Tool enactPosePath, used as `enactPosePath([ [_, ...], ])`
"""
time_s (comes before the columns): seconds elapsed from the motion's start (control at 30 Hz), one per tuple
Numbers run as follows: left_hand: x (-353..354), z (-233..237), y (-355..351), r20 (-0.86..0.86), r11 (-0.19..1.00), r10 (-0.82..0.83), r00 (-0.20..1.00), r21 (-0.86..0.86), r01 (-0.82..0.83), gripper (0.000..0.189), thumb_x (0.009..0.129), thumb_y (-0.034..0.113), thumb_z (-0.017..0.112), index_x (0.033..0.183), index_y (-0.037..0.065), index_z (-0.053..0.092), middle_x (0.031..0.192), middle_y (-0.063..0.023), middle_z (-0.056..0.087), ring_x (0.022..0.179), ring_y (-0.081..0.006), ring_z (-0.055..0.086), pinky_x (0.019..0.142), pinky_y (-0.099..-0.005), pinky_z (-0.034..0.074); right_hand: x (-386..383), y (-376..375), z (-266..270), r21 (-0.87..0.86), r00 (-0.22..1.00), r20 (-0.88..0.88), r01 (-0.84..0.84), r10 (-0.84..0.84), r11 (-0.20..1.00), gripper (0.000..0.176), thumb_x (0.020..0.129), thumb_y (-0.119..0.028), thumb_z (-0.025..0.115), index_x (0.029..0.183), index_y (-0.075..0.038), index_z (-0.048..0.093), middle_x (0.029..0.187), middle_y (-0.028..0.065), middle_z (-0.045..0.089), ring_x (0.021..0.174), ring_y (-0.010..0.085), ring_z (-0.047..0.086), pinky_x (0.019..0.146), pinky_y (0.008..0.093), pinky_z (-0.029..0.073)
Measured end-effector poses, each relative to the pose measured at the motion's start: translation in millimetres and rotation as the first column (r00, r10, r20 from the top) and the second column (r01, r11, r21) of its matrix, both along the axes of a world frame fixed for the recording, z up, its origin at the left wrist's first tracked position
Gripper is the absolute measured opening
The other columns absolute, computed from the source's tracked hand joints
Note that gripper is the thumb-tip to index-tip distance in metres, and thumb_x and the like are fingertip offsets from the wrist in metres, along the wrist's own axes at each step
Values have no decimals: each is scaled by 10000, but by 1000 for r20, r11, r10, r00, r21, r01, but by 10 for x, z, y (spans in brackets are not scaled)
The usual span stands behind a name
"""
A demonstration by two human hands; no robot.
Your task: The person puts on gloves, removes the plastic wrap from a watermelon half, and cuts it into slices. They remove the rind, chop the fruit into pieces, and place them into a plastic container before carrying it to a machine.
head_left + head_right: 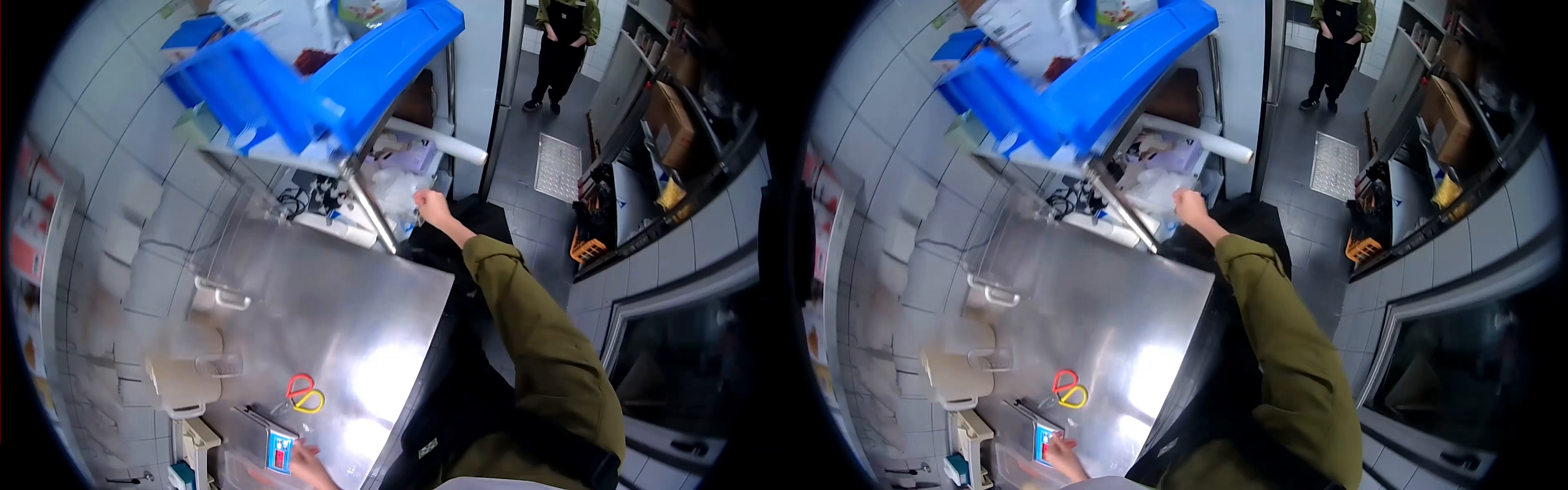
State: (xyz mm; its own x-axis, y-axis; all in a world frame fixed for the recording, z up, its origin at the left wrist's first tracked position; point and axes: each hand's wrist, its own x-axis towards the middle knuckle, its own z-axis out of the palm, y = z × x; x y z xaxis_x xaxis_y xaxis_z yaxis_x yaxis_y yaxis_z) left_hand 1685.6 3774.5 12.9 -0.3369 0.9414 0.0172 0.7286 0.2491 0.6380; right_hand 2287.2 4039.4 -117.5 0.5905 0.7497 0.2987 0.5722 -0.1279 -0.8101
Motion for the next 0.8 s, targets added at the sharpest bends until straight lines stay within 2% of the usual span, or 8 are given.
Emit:
enactPosePath([
  [0.1, 922, -2, 106, 169, 990, -124, 978, -41, 133, 517, 1053, 329, 417, 945, -106, 675, 687, -152, 674, 569, -177, 650, 524, -271, 518, 274, 724, -187, -163, 970, 11, -237, 242, 958, 158, 816, -101, 576, 881, -67, 715, 833, 209, 683, 825, 356, 687, 731, 442, 535],
  [0.13, 1154, 103, 122, 218, 987, -128, 967, -68, 146, 541, 1056, 337, 405, 956, -124, 669, 698, -153, 680, 590, -188, 663, 558, -274, 535, 252, 943, -233, -340, 956, 58, -252, 288, 906, 176, 811, -171, 588, 844, -55, 715, 862, 209, 695, 834, 379, 682, 745, 474, 530],
  [0.23, 1364, 83, 144, 224, 980, -144, 964, -105, 171, 536, 1059, 326, 402, 949, -125, 669, 707, -158, 685, 595, -186, 666, 581, -279, 544, 89, 1193, -395, -344, 973, 141, -126, 184, 931, 198, 813, -169, 578, 804, -14, 702, 883, 209, 704, 796, 414, 666, 721, 494, 520],
  [0.3, 1254, -71, 118, 291, 966, -144, 946, -167, 199, 542, 1047, 370, 407, 1074, -126, 623, 793, -179, 696, 638, -201, 679, 599, -291, 555, 125, 1409, -833, -298, 881, 276, -302, 384, 906, 187, 787, -168, 589, 724, -12, 673, 775, 175, 688, 697, 394, 632, 636, 510, 481],
  [0.37, 761, -747, 310, 453, 937, -140, 880, -228, 266, 590, 1035, 424, 414, 1192, -125, 564, 916, -216, 702, 696, -223, 696, 622, -312, 569, 73, 1473, -1211, 206, 759, 638, -335, 134, 919, 183, 697, -240, 618, 594, -93, 584, 556, 119, 523, 563, 308, 527, 524, 491, 389],
  [0.47, 825, -1275, 813, 442, 825, -177, 880, -421, 378, 618, 1027, 458, 396, 1237, -109, 521, 985, -239, 678, 745, -274, 698, 661, -361, 572, 54, 1116, -149, -391, 957, 43, -248, 287, 886, 294, 757, -201, 600, 849, 59, 703, 970, 270, 644, 985, 437, 600, 878, 473, 508],
  [0.67, 1145, -1486, 1241, 401, 692, -347, 848, -501, 520, 688, 1011, 528, 359, 1328, -78, 436, 1123, -285, 630, 841, -376, 701, 740, -460, 579, 246, 1007, 87, -247, 955, 100, -249, 280, 936, 94, 718, 48, 579, 796, 48, 632, 947, 251, 645, 904, 422, 634, 780, 481, 524],
  [0.8, 1487, -1368, 1187, 331, 734, -478, 814, -359, 577, 588, 1030, 451, 387, 1257, -76, 517, 957, -223, 691, 765, -275, 715, 660, -392, 577, 363, 964, 146, -143, 974, -39, -226, 223, 964, 150, 723, 53, 562, 867, 23, 592, 867, 246, 647, 871, 434, 641, 721, 500, 512],
])
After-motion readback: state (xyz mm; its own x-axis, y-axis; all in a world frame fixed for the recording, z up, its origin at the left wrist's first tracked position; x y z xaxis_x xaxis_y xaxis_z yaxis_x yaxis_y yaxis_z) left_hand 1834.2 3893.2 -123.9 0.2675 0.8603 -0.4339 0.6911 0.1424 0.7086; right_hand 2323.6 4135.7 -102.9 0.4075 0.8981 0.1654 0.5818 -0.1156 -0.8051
